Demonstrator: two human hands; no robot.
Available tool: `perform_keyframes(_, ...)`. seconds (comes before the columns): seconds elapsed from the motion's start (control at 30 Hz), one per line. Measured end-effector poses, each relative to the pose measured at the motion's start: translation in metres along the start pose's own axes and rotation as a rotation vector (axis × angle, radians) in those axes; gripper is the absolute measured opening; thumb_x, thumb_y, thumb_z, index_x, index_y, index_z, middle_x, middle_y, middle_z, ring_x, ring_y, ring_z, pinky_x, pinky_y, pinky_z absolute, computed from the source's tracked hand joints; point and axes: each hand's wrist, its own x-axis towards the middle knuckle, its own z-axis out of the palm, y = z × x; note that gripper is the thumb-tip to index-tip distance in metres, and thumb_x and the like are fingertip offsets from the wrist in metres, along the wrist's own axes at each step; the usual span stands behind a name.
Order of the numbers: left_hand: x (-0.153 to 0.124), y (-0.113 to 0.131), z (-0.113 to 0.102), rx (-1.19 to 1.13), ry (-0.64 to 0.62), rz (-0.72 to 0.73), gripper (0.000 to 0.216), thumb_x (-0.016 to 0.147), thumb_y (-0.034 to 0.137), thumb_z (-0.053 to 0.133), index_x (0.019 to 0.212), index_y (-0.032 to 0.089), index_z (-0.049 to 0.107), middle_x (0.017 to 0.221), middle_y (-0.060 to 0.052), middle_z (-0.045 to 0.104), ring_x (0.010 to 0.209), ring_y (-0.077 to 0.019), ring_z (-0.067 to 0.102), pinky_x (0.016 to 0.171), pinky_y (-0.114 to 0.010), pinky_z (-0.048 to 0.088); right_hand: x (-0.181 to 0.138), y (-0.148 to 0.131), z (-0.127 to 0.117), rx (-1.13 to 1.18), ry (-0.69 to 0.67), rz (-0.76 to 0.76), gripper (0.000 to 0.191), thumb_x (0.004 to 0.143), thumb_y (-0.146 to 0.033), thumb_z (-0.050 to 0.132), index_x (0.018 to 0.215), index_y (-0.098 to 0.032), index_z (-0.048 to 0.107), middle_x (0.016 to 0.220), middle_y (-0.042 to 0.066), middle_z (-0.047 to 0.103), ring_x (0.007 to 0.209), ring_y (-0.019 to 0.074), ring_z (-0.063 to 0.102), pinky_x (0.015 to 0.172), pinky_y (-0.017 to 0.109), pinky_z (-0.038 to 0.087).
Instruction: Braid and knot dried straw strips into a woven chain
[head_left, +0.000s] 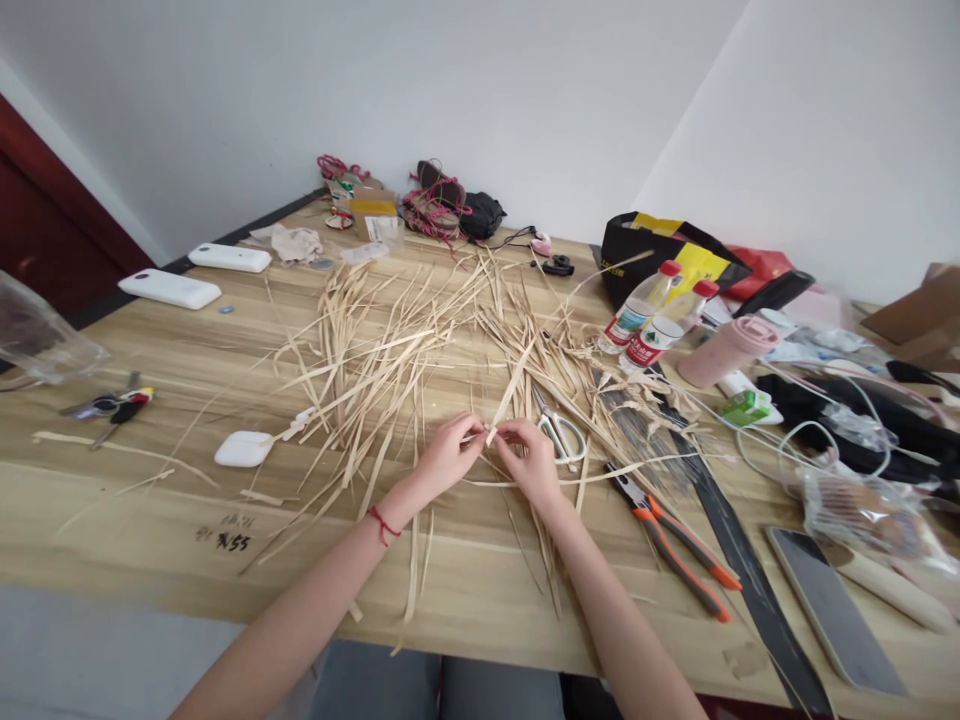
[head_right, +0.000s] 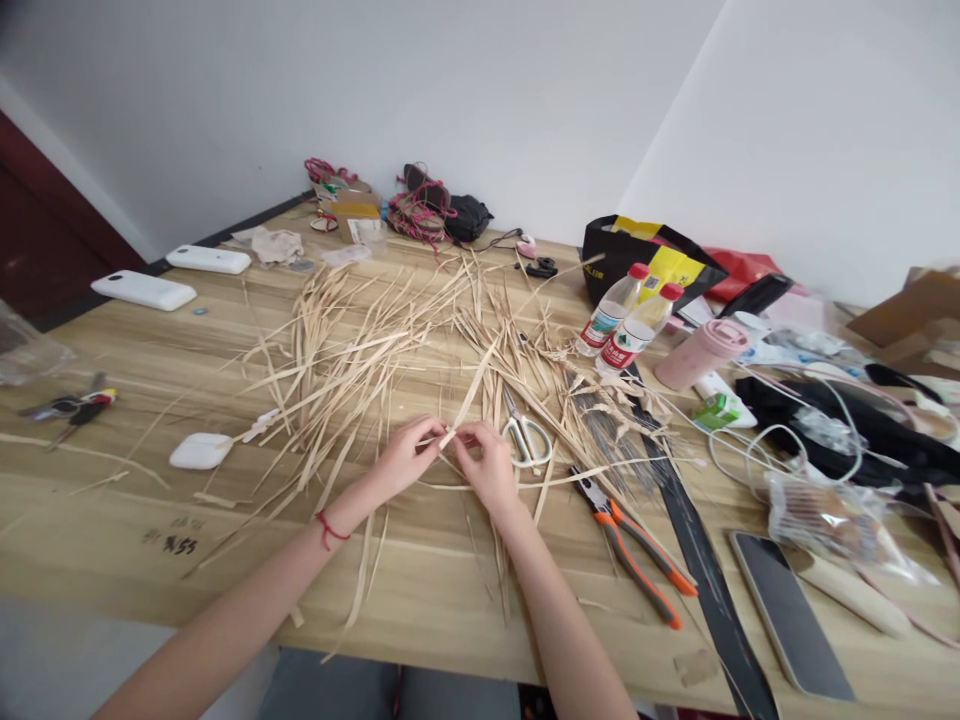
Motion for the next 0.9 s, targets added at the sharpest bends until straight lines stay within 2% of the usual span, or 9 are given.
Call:
perform_keyframes(0.1, 0.0001, 0.0024, -0.0017, -0.01, -0.013, 0.001, 0.01, 0.085, 0.022, 0.045, 0.082, 0.018, 0.054, 0.082, -0.002, 0.057, 0.079, -0.0153, 0.054, 0.071, -0.027, 0.044, -0.001, -0.0032, 0.0002, -0.003, 0.026, 0.005, 0.021, 0.079, -0.024, 0.055, 0.099, -0.021, 0.058, 0.085, 0.004, 0.062, 0.074, 0.0161, 0.061, 0.065, 0.029, 0.052)
perform_keyframes(0.23, 0.0001, 0.0036, -0.0025, -0.009, -0.006, 0.013, 0.011, 0.086, 0.023, 0.044, 0.081, 0.018, 0.054, 0.082, -0.003, 0.056, 0.079, -0.0155, 0.054, 0.074, -0.029, 0.044, -0.001, -0.0062, -0.0016, -0.062, 0.016, -0.061, 0.016, 0.083, -0.021, 0.048, 0.094, -0.022, 0.06, 0.089, 0.006, 0.062, 0.08, 0.0168, 0.059, 0.067, 0.029, 0.051)
perform_keyframes(0.47, 0.0004, 0.0026, -0.0024, -0.02, -0.003, 0.007, 0.012, 0.084, 0.02, 0.044, 0.077, 0.018, 0.053, 0.08, -0.002, 0.056, 0.077, -0.0145, 0.054, 0.071, -0.027, 0.044, -0.0007, -0.0026, -0.0012, -0.059, -0.022, -0.084, 0.014, 0.083, -0.021, 0.05, 0.089, -0.021, 0.062, 0.088, 0.006, 0.06, 0.078, 0.0163, 0.059, 0.065, 0.028, 0.051)
perform_keyframes(0.6, 0.001, 0.0009, -0.0027, -0.038, -0.003, -0.013, 0.01, 0.082, 0.017, 0.045, 0.079, 0.018, 0.055, 0.081, -0.002, 0.057, 0.077, -0.0147, 0.054, 0.071, -0.026, 0.045, -0.0006, -0.0044, -0.0021, -0.068, -0.027, -0.091, 0.018, 0.083, -0.023, 0.052, 0.098, -0.022, 0.061, 0.093, 0.007, 0.059, 0.075, 0.0153, 0.059, 0.063, 0.027, 0.051)
perform_keyframes(0.8, 0.0006, 0.0021, -0.0034, -0.022, -0.011, -0.013, 0.009, 0.08, 0.014, 0.046, 0.081, 0.018, 0.055, 0.082, -0.002, 0.057, 0.077, -0.0148, 0.054, 0.07, -0.026, 0.044, -0.0031, -0.0065, -0.0052, -0.183, -0.057, -0.175, 0.02, 0.085, -0.022, 0.049, 0.1, -0.025, 0.063, 0.092, 0.006, 0.06, 0.086, 0.0171, 0.059, 0.075, 0.03, 0.049)
perform_keyframes(0.9, 0.0, 0.0038, -0.0031, -0.03, -0.017, -0.005, 0.01, 0.082, 0.016, 0.045, 0.081, 0.018, 0.055, 0.084, -0.002, 0.057, 0.079, -0.0149, 0.053, 0.07, -0.026, 0.044, -0.0045, -0.0052, -0.0053, -0.212, -0.06, -0.177, 0.022, 0.086, -0.022, 0.048, 0.102, -0.025, 0.062, 0.093, 0.006, 0.06, 0.086, 0.017, 0.059, 0.076, 0.03, 0.049)
